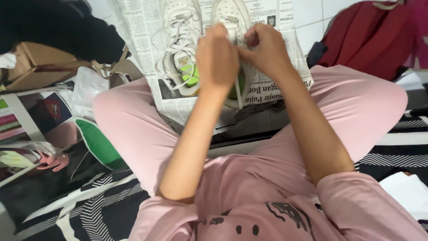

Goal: The person removes the laces from a pair of white sneakers and then re-laces both shoes by threading the laces through the eyelets and tying them. The shoes rest on a newspaper on the floor while the person works.

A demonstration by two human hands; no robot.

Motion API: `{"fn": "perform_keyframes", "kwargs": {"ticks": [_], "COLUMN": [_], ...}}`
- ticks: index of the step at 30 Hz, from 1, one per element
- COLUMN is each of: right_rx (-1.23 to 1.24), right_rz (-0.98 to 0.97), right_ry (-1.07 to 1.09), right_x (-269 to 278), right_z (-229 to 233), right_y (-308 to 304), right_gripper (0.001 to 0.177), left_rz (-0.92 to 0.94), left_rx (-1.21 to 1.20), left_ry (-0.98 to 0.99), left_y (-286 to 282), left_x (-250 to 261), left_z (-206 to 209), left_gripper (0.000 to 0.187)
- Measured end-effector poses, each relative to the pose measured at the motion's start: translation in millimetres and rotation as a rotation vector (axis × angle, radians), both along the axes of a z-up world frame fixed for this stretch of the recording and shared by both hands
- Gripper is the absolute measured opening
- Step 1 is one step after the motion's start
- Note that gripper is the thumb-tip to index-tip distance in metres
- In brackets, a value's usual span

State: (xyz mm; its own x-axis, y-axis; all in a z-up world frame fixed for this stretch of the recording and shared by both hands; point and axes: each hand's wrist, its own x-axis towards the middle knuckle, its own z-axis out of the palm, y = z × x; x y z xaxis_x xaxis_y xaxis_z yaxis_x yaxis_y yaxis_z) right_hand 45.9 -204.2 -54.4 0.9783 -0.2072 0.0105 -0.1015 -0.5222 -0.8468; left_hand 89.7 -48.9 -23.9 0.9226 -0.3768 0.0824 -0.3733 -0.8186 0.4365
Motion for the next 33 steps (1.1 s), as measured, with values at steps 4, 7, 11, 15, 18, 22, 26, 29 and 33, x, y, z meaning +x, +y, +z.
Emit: {"fn": "perform_keyframes", "kwargs": {"ticks": [4, 7, 11, 15, 18, 22, 26, 29, 33], "right_rx": [-0.196, -0.229, -0.185, -0.215, -0.279, -0.279, -0.205, -0.202, -0.218], "right_rz": [-0.078, -0.114, -0.152, -0.198, -0.155, -0.112, -0.154, -0.159, -0.113], "right_ry": [-0.096, -0.066, -0.008, 0.034, 0.012, -0.022, 0.015, 0.023, -0.023], "right_x": [-2.0, 0.9, 4.3, 8.9, 10.4, 12.1, 15.0, 15.1, 18.4], "right_z": [0.9, -0.8, 1.0, -0.1, -6.1, -17.6, -20.8, -20.7, -23.7], "right_y": [15.5, 20.3, 24.9, 25.2, 20.6, 15.5, 12.4, 11.6, 12.0], "right_gripper": [0.011, 0.009, 0.013, 0.017, 0.018, 0.02, 0.02, 0.02, 0.021], "left_rz": [-0.032, -0.01, 0.074, 0.074, 0.127, 0.141, 0.084, 0.059, -0.055], "left_rx": [0.173, 0.27, 0.346, 0.442, 0.424, 0.343, 0.346, 0.312, 0.308], "left_ry": [-0.376, -0.289, -0.351, -0.367, -0.34, -0.327, -0.247, -0.259, -0.294], "left_y": [-4.3, -10.6, -12.7, -14.5, -18.0, -17.4, -23.0, -22.7, -10.3], "left_x": [-36.5, -40.6, -37.9, -36.8, -34.4, -23.3, -10.4, -12.7, -18.0], "left_z": [5.0, -3.3, -7.6, -6.7, -12.8, -30.9, -42.9, -47.7, -50.5], "left_gripper": [0.019, 0.008, 0.007, 0.013, 0.014, 0.016, 0.01, 0.011, 0.012]}}
